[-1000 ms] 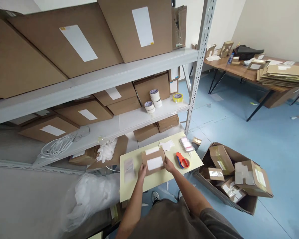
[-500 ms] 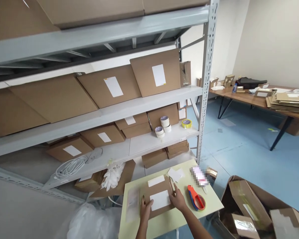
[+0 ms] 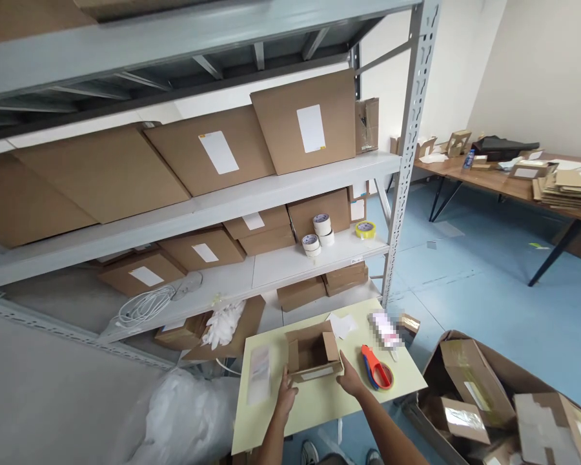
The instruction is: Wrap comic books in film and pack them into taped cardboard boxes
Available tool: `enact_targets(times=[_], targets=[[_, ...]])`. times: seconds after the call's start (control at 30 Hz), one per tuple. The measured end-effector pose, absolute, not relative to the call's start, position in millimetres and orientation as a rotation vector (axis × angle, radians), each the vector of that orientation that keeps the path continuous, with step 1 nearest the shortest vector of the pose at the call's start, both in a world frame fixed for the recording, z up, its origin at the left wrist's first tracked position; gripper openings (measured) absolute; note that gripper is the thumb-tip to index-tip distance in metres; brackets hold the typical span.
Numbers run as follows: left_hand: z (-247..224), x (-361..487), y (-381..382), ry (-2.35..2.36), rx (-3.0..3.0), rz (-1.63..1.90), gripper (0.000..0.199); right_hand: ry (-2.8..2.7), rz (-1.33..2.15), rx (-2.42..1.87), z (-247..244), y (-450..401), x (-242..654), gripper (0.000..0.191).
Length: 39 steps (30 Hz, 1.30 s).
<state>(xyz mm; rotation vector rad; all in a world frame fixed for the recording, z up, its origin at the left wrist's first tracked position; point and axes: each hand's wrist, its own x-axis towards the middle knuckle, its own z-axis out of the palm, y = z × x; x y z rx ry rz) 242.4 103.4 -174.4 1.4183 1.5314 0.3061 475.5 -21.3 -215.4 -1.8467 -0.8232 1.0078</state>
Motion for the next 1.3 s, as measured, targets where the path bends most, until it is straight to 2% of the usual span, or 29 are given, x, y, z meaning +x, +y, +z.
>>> enact_targets(times=[0.1, 0.23, 0.33, 0.43, 0.57, 0.7, 0.77, 0.83, 0.93, 1.17, 1.23, 1.3], targets=[[-163, 232, 111, 1.554, 1.545, 0.467, 0.089, -0.734, 0.915, -1.876, -192, -19, 482, 0.089], [-132, 237, 119, 1.59, 1.626, 0.751, 0.05, -0.716, 0.81, -1.888, -152, -9, 492, 0.072], [-117, 257, 125, 1.39, 1.822, 0.664, 0.035, -0.79, 0.783, -1.875, -136, 1, 489, 0.062], [-115, 278, 127, 1.235, 2.024, 0.429, 0.029, -0.925, 0.785, -1.825, -132, 10, 478, 0.06], [-123, 298, 124, 1.3, 2.013, 0.167, 0.043, -1.116, 0.802, -1.732, -132, 23, 462, 0.055], [-129, 298, 126, 1.377, 2.002, -0.001, 0.085, -1.289, 0.84, -1.709, -132, 36, 450, 0.049], [-131, 291, 129, 1.37, 2.027, -0.02, 0.099, -1.387, 0.856, -1.694, -130, 39, 446, 0.049], [-133, 283, 132, 1.356, 2.041, -0.015, 0.099, -1.474, 0.855, -1.668, -128, 41, 442, 0.05], [-135, 273, 131, 1.339, 1.999, 0.045, 0.089, -1.607, 0.854, -1.662, -125, 39, 436, 0.05], [-131, 271, 120, 1.415, 1.905, 0.21, 0.075, -1.606, 0.749, -2.038, -127, 21, 448, 0.049], [-128, 271, 120, 1.474, 1.863, 0.302, 0.075, -1.563, 0.749, -2.117, -129, 16, 459, 0.054], [-127, 270, 120, 1.525, 1.818, 0.402, 0.081, -1.514, 0.805, -2.172, -134, 9, 468, 0.067]])
